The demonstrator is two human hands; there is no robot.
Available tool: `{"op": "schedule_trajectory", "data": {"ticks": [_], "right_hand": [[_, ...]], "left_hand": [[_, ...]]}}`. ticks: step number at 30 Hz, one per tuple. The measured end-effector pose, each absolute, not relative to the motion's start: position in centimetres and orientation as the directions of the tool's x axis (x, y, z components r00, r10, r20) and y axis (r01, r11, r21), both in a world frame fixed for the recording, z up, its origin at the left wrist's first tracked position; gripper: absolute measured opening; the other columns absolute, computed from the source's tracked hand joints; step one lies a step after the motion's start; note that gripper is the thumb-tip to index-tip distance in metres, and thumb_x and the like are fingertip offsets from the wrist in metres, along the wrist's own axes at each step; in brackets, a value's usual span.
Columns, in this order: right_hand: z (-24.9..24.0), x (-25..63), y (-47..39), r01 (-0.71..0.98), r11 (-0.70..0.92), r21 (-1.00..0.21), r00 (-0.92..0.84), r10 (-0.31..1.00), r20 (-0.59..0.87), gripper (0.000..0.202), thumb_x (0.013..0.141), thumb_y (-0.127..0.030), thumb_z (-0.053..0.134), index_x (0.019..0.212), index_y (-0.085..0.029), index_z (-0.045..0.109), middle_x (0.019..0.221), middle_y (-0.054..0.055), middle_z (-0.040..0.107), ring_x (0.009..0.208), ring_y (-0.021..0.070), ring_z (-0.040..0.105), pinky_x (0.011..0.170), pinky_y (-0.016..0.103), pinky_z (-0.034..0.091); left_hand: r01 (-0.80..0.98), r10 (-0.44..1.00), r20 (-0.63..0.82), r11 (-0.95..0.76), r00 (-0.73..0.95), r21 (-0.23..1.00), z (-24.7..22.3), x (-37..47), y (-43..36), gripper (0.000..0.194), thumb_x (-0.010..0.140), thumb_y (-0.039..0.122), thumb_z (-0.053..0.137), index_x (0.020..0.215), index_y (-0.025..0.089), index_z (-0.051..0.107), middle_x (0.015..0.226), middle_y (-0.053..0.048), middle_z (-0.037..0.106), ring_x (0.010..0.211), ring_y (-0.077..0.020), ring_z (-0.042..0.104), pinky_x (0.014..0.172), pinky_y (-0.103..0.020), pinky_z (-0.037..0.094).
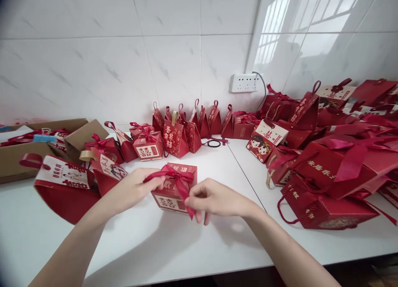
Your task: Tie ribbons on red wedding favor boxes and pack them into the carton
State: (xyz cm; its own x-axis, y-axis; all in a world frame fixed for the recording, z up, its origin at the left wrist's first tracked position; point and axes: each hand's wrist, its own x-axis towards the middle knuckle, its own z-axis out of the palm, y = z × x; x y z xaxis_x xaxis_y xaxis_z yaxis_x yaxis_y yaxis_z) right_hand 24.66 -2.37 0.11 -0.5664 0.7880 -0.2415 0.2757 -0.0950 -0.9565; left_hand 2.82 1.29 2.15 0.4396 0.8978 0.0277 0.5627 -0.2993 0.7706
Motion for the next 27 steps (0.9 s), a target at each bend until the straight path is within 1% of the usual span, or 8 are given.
{"op": "schedule_trajectory", "data": {"ticks": [2,5,8,10,13,17,22,27], "right_hand": [[0.9,26.0,-2.1,0.058,-0.144,-0.988,-0.515,0.843,-0.153,0.03,0.074,-0.038,0.058,0.054,-0.018,0.048,0.045,-0.004,0.046,0.037,0.0082,0.042,0.037,0.021,0.038],[2.2,28.5,-1.8,-0.321,-0.113,-0.94,-0.265,0.964,-0.025,0.038,0.069,-0.033,0.056,0.046,-0.022,0.027,0.041,-0.008,0.017,0.037,0.0079,0.024,0.028,0.019,0.02],[3.4,30.7,-2.2,-0.452,-0.01,-0.892,-0.043,0.999,0.011,0.037,0.069,-0.024,0.051,0.048,-0.022,0.021,0.047,-0.007,0.007,0.042,0.0089,0.013,0.031,0.018,0.012],[4.1,31.5,-2.6,-0.472,-0.003,-0.882,-0.007,1.0,0.0,0.035,0.068,-0.021,0.052,0.048,-0.022,0.022,0.048,-0.007,0.007,0.043,0.0089,0.012,0.032,0.018,0.011],[4.9,31.8,-3.4,-0.522,-0.063,-0.851,-0.036,0.998,-0.052,0.035,0.063,-0.019,0.058,0.047,-0.021,0.027,0.048,-0.007,0.009,0.043,0.0075,0.013,0.031,0.017,0.013],[5.4,31.6,-4.4,-0.55,-0.06,-0.833,-0.049,0.998,-0.039,0.033,0.061,-0.019,0.063,0.046,-0.019,0.033,0.047,-0.008,0.011,0.042,0.0065,0.02,0.029,0.016,0.017],[6.2,31.9,-5.1,-0.472,-0.055,-0.88,-0.09,0.996,-0.014,0.028,0.063,-0.021,0.064,0.047,-0.018,0.041,0.045,-0.008,0.017,0.041,0.0064,0.025,0.029,0.016,0.021],[9.5,29.5,-2.9,-0.39,-0.097,-0.915,-0.204,0.979,-0.017,0.026,0.071,-0.019,0.058,0.051,-0.017,0.041,0.045,-0.008,0.022,0.04,0.0051,0.028,0.031,0.015,0.022]], "left_hand": [[0.458,0.905,0.07,-0.277,0.419,0.845,2.6,1.7,1.7,0.028,0.076,0.03,0.046,0.051,0.02,0.042,0.054,0.001,0.043,0.053,-0.0144,0.038,0.051,-0.027,0.028],[0.147,0.925,0.101,-0.165,0.365,0.975,3.4,-0.8,2.2,0.03,0.071,0.027,0.047,0.045,0.021,0.034,0.049,0.001,0.032,0.049,-0.0133,0.03,0.051,-0.029,0.032],[-0.196,0.967,0.054,-0.005,0.249,0.981,4.1,-3.4,2.4,0.031,0.071,0.025,0.048,0.044,0.02,0.032,0.048,0.002,0.027,0.047,-0.0124,0.03,0.054,-0.031,0.04],[-0.315,0.981,-0.005,0.067,0.194,0.947,4.5,-4.4,2.1,0.03,0.072,0.023,0.048,0.045,0.019,0.036,0.05,0.001,0.03,0.049,-0.0124,0.034,0.054,-0.031,0.043],[-0.368,0.988,-0.02,0.077,0.155,0.927,5.2,-4.7,1.3,0.03,0.075,0.019,0.044,0.045,0.017,0.041,0.057,-0.004,0.045,0.057,-0.0142,0.047,0.059,-0.03,0.048],[-0.388,0.987,0.074,-0.014,0.142,0.922,6.0,-4.1,0.0,0.031,0.077,0.018,0.043,0.046,0.015,0.046,0.078,-0.01,0.062,0.077,-0.0198,0.058,0.07,-0.032,0.052],[-0.41,0.984,0.102,-0.035,0.143,0.911,6.7,-3.5,-0.9,0.019,0.07,0.024,0.05,0.067,0.013,0.065,0.091,-0.011,0.067,0.089,-0.0247,0.06,0.07,-0.034,0.053],[-0.258,0.935,0.279,-0.221,0.219,0.941,8.5,-0.3,-0.3,0.028,0.066,0.019,0.062,0.093,0.015,0.068,0.108,-0.009,0.065,0.088,-0.0188,0.059,0.07,-0.029,0.051]]}}
